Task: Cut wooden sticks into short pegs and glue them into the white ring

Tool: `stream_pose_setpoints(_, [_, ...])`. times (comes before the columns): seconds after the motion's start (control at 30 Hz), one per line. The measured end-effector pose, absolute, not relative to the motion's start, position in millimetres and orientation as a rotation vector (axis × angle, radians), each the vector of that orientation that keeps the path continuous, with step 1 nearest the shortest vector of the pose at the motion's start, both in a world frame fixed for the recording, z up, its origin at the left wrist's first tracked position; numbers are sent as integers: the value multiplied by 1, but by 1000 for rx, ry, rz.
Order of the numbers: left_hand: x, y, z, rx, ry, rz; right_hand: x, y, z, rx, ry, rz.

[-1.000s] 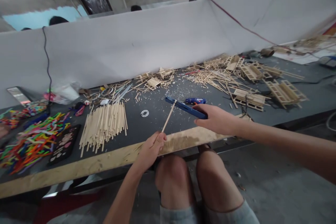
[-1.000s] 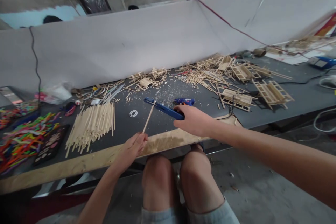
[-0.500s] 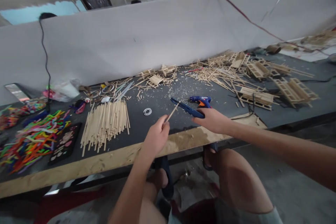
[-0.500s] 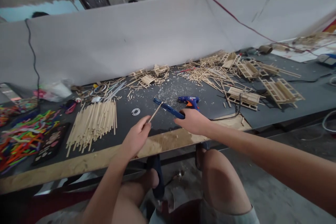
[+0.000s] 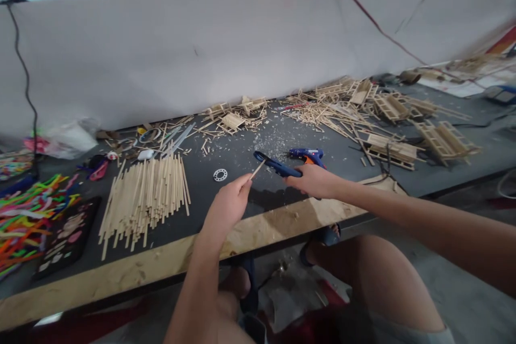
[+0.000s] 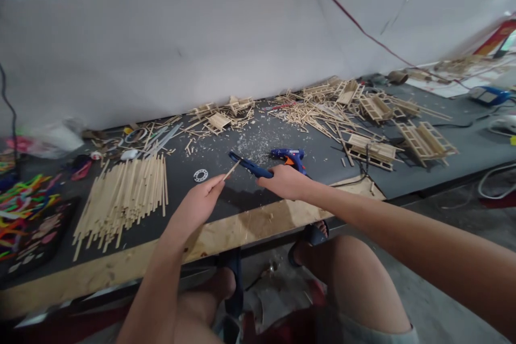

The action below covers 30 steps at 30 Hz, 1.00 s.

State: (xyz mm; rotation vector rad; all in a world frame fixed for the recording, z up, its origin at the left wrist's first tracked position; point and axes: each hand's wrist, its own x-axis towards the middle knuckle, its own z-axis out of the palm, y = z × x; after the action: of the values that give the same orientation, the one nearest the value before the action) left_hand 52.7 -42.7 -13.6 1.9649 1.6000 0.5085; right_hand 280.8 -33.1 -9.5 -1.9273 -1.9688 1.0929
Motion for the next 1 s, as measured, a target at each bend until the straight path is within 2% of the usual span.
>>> stream_pose_setpoints(0.23, [51,-21,-24,1920,1594,489,277,-5,-15,-1901,-1973,1156])
stream_pose_setpoints(0.4, [40,-11,-29,1892,1616,505,271,8,-15,-1933,-1957,1028])
stream_pose_setpoints(0.53, [25,-2,-39,1928,1702,362,275,16,-10,-1951,-1954,995])
stream_pose_setpoints(0.87, [27,10,-50,2077,1563,425,270,3,-10,-1893,-1775,1217])
stream_pose_setpoints(1.0, [24,21,-53,2074,1678,463,263,-8,-8,-1916,-1674,1263])
